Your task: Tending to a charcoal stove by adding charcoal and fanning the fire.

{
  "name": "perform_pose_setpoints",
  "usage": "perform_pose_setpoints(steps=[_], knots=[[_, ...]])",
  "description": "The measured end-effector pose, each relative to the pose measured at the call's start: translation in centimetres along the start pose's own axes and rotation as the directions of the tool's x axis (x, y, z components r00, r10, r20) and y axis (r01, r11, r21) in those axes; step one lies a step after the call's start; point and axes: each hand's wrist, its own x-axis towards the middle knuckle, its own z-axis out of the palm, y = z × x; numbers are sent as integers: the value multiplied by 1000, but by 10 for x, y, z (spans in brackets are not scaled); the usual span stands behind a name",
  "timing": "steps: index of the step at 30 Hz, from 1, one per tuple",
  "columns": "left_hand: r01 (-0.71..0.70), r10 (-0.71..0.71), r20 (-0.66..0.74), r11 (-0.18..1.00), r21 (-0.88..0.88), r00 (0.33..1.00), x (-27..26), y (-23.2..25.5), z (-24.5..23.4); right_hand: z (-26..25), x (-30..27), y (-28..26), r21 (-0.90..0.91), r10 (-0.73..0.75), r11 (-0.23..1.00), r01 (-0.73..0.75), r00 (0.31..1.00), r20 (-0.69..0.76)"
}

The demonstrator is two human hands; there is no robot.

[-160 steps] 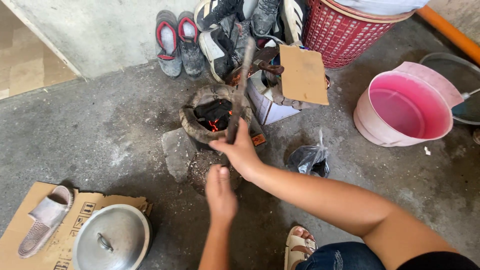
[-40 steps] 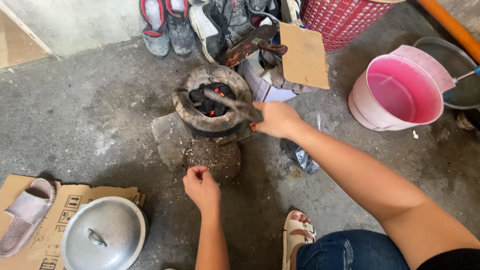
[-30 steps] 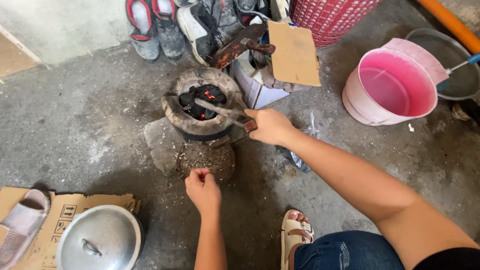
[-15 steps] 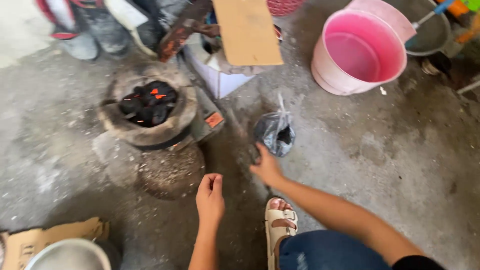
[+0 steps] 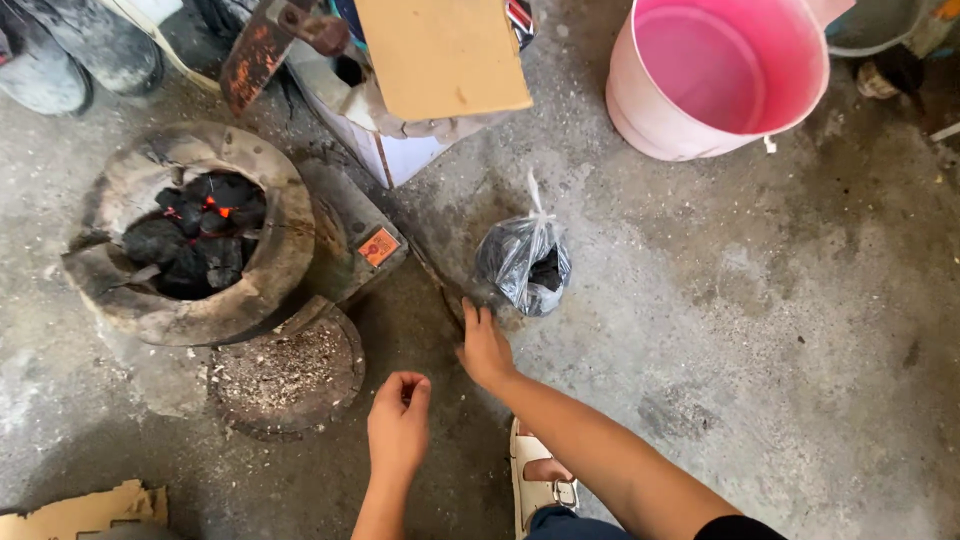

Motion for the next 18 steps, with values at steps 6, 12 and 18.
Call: perform_pose_setpoints(steps=[6, 12, 18], knots=[[-3, 6, 58, 999, -46, 998, 8, 23, 18, -27, 7, 1, -134, -244, 968, 214, 932, -269], [13, -9, 67, 998, -69, 998, 6, 29, 21, -126, 84, 42, -165, -138, 986, 12, 616, -776], [-27, 32, 41, 992, -122, 999, 0, 2, 14, -119, 120, 112, 141, 18, 989, 41, 922, -387]])
